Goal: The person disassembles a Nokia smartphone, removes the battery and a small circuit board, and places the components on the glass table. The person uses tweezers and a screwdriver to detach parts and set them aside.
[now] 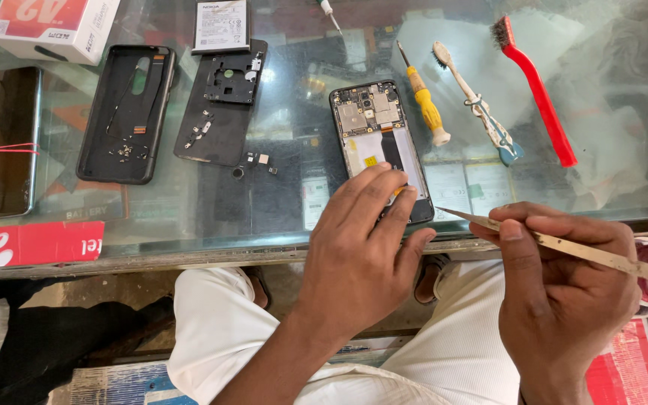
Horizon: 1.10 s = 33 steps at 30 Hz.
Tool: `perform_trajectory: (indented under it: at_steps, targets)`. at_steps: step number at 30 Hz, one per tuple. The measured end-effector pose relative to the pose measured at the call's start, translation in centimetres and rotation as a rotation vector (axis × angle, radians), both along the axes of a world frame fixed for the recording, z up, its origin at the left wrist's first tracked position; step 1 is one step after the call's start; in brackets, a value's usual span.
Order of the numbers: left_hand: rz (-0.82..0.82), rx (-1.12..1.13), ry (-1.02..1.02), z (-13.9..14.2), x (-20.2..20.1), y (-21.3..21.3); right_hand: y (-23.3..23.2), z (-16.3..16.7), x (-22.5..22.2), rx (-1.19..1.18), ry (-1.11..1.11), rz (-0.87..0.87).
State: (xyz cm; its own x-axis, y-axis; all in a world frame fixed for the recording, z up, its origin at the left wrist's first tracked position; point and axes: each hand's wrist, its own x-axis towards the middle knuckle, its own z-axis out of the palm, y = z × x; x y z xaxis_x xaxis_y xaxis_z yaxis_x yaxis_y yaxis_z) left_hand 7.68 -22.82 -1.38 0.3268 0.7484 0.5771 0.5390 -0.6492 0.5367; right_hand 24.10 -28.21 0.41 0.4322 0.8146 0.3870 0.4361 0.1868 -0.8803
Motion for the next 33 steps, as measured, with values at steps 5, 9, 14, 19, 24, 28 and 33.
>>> perform_trajectory:
  at_steps: [5,9,14,19,24,28,33]
  targets:
    - [-0.011,-0.027,-0.001,-0.4,0.8,0.6,0.0,0.2,0.0,-0.048,-0.075,-0.028]
    - [-0.009,-0.032,-0.011,-0.7,0.7,0.7,0.1,0.2,0.0,-0.054,-0.114,-0.019]
    - [-0.011,-0.039,0.012,-0.6,0.7,0.8,0.3,0.7,-0.2,-0.047,-0.065,0.007]
    - [-0.017,-0.037,0.012,-0.2,0.2,0.8,0.3,1.9,-1.2,-0.122,-0.283,-0.024]
    - [-0.034,-0.042,-0.009,-0.3,0.0,0.8,0.4,2.5,-2.0,-0.094,-0.528,0.049]
    - [-0.023,-0.03,0.005,-0.6,0.7,0.9,1.1,2.5,-1.1,-0.114,-0.434,0.086]
    - [-0.041,-0.054,0.0,-0.6,0.7,1.0,2.2,2.0,0.4,-0.153,-0.047,0.122]
